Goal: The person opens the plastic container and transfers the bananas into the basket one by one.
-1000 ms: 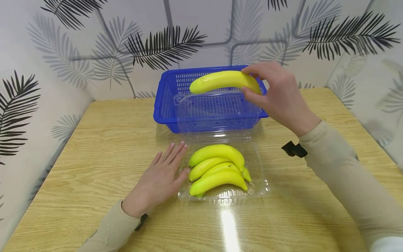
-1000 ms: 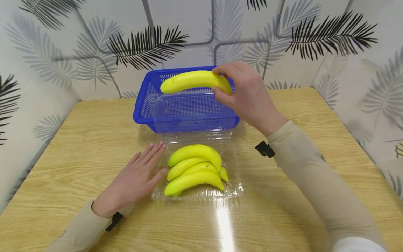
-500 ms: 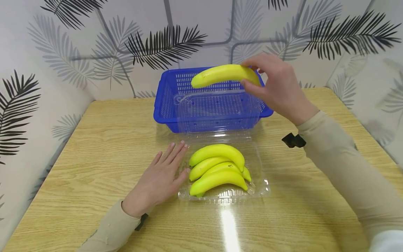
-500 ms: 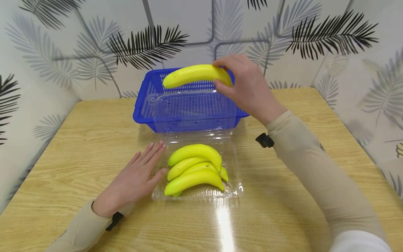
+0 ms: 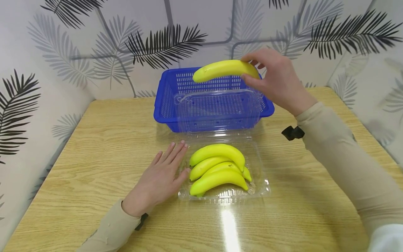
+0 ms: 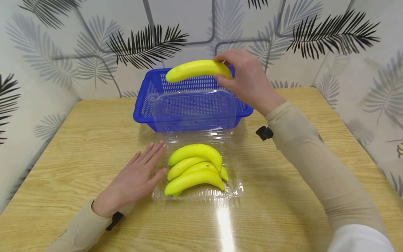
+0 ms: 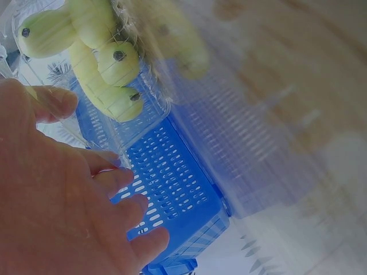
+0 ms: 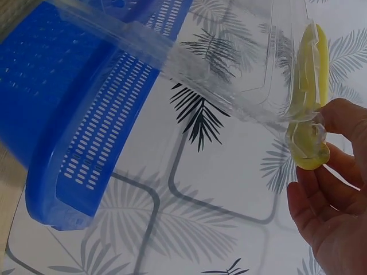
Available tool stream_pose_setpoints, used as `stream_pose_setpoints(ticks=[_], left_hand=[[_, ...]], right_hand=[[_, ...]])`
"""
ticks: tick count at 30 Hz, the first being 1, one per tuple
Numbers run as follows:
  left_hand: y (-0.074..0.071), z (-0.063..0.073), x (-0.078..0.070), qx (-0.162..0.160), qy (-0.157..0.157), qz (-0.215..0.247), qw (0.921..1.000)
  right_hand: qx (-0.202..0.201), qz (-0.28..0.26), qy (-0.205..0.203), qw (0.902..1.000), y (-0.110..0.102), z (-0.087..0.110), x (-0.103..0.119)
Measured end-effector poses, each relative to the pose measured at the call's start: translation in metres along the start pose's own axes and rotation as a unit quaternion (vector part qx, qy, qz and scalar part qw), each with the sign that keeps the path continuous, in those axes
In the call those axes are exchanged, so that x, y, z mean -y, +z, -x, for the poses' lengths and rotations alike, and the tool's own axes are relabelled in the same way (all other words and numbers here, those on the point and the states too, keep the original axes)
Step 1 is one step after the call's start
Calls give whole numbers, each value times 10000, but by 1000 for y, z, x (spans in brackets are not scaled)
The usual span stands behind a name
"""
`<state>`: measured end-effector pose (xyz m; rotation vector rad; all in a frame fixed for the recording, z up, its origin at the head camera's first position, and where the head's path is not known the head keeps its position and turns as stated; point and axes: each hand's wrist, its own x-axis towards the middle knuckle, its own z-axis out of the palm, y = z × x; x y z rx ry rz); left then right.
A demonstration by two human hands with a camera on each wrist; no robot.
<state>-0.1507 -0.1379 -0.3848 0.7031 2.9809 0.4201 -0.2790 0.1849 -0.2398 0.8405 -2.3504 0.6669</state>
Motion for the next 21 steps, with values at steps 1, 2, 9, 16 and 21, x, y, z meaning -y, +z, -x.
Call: stream_pose_setpoints(ticks=[1, 2, 9, 16, 21], left_hand=[[0, 0, 0, 4, -2, -5, 10000], [0, 0, 0, 0, 7, -7, 10000], [-1, -1, 0, -1, -1, 24, 10000], [-2, 0, 0, 0, -38, 25, 10000], [-1, 0, 0, 9, -28, 37, 10000]], right_hand=[[19, -10, 21, 10000, 0, -1, -1], [34, -12, 34, 10000, 1, -1, -2], [224, -12, 217, 9995, 3, -5, -10], [376, -94, 387, 9985, 5, -8, -15], [502, -145, 577, 9970, 7, -11, -21]])
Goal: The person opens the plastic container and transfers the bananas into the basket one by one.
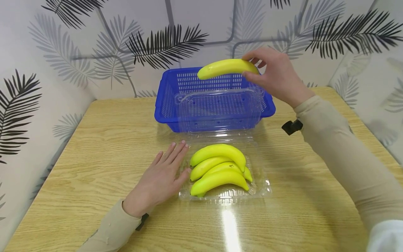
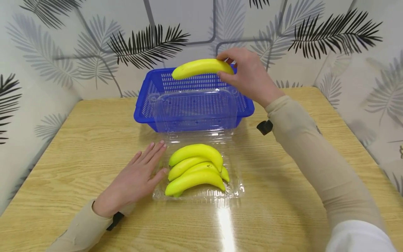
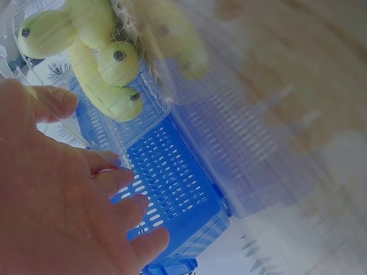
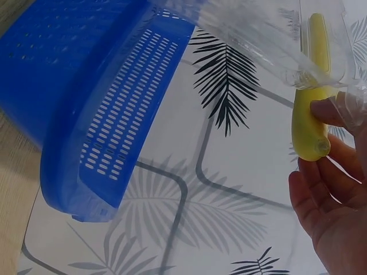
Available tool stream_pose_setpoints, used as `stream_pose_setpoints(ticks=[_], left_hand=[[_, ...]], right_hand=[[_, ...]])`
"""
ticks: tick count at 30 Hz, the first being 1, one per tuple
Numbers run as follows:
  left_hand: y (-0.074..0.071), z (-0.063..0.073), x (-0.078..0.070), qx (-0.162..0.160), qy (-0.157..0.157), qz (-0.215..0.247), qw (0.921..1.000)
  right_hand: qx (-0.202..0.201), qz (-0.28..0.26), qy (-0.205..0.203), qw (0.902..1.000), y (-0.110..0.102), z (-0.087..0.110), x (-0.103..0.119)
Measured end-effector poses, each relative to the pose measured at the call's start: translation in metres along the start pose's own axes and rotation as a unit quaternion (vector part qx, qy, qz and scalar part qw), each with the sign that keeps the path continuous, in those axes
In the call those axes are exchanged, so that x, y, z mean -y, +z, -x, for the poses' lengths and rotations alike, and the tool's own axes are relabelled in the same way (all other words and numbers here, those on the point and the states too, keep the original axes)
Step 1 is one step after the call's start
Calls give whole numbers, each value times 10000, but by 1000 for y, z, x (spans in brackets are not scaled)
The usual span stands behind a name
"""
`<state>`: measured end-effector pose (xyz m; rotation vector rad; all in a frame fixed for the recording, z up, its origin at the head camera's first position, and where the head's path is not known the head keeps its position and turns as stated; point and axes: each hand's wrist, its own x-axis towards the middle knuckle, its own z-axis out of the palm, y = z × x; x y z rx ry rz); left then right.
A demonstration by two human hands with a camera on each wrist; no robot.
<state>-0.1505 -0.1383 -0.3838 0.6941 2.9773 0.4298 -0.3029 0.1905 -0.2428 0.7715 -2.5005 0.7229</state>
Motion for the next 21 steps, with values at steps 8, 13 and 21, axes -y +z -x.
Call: stream_pose_setpoints(ticks=[8, 13, 21], left_hand=[[1, -1, 1, -27, 27, -5, 10000], [1, -1, 1, -28, 30, 20, 10000], [1, -1, 0, -10, -6, 39, 10000]], right_hand=[[138, -61, 198, 9997, 0, -5, -10], [191, -96, 256, 9994, 1, -7, -15], [310, -362, 261, 9985, 10, -7, -25]])
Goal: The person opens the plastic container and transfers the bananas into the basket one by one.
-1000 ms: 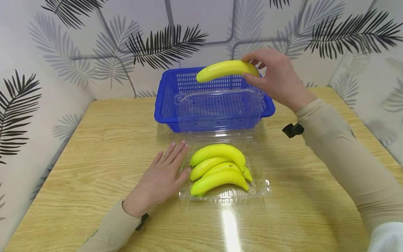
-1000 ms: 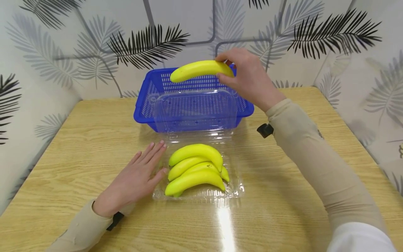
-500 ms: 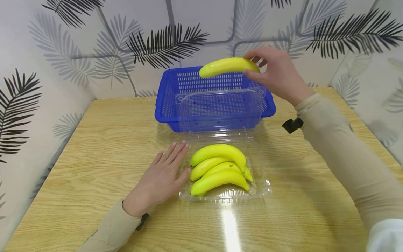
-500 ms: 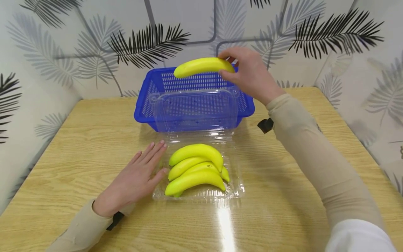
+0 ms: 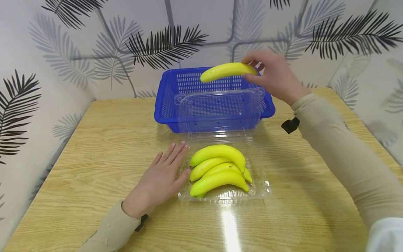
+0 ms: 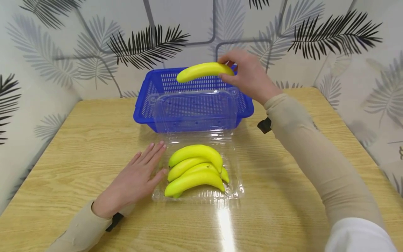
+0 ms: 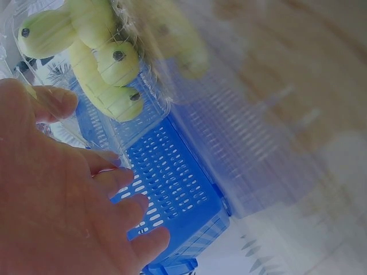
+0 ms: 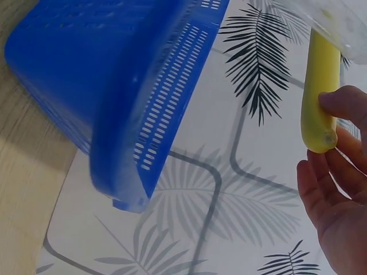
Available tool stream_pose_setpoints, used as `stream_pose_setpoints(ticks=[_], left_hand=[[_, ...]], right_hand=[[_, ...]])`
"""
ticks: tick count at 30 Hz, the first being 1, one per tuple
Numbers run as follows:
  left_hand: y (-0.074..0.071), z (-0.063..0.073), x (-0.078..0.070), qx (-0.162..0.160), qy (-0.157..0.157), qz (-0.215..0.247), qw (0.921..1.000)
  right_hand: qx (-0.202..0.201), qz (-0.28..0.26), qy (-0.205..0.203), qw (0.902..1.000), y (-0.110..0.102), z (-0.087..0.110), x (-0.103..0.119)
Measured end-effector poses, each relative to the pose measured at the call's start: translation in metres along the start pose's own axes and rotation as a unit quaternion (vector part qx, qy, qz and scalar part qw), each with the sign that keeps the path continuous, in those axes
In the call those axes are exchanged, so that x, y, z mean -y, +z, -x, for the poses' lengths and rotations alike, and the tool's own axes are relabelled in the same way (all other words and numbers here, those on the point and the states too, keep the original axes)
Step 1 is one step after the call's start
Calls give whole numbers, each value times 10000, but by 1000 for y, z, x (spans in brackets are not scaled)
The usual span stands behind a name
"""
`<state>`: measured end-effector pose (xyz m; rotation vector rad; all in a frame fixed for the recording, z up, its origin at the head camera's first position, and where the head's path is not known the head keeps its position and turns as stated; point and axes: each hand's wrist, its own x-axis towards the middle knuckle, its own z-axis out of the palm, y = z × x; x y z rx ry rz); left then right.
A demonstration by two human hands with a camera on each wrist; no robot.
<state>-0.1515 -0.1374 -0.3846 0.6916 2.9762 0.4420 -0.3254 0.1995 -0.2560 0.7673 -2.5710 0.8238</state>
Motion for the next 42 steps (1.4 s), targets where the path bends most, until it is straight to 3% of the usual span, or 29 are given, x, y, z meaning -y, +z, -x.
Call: stream_pose_setpoints(ticks=[5, 21, 42], left_hand=[[0, 0, 0, -15, -3, -19, 10000], [1, 0, 0, -78, 21, -41, 10000], [2, 1, 0, -12, -21, -12, 10000]], right_hand=[[204, -109, 217, 9995, 6, 0, -5], [447, -188, 332, 9983, 29, -4, -21], [837, -564, 753, 9920, 57, -2, -16]])
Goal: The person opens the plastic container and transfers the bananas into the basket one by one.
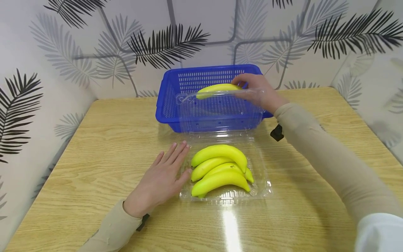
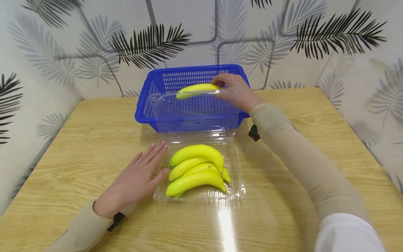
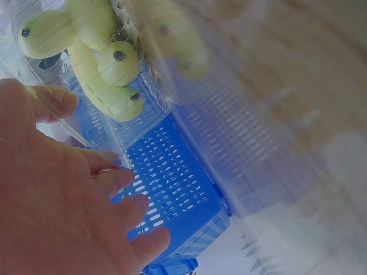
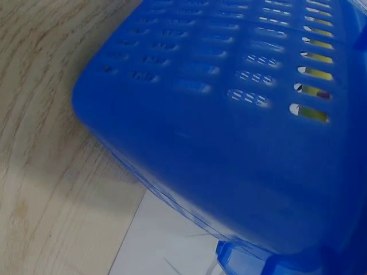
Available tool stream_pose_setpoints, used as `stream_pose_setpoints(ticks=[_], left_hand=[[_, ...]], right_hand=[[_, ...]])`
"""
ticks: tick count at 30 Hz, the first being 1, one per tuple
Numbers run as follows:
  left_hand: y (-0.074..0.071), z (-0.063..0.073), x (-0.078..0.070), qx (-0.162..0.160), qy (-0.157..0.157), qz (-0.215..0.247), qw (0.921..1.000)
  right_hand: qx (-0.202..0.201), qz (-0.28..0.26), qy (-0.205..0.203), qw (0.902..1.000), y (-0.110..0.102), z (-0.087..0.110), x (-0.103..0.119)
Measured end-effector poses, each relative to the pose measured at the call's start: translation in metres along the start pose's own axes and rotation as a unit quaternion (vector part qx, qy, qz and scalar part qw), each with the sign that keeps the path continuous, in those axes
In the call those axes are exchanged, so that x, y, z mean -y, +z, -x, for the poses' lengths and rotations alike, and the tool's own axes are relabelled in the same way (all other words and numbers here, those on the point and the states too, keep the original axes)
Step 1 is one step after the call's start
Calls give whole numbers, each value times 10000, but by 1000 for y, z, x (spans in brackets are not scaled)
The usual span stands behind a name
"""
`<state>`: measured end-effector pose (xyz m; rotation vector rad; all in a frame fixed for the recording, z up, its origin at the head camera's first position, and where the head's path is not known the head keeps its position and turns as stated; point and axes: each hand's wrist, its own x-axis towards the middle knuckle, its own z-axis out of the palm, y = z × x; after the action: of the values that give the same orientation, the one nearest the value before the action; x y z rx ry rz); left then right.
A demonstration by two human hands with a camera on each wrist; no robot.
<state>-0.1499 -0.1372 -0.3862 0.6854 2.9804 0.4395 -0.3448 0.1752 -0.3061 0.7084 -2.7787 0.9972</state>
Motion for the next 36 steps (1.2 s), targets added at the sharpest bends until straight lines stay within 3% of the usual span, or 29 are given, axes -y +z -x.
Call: stream_pose_setpoints(ticks=[17, 30, 36], left_hand=[[-1, 0, -2, 34, -41, -11, 10000], [1, 1, -1, -76, -5, -45, 10000], [2, 0, -2, -70, -19, -45, 10000]], right_hand=[[185, 116, -19, 9998, 10, 3, 1], [456, 922, 111, 9946, 14, 2, -3], [509, 927, 233, 9941, 14, 3, -3]])
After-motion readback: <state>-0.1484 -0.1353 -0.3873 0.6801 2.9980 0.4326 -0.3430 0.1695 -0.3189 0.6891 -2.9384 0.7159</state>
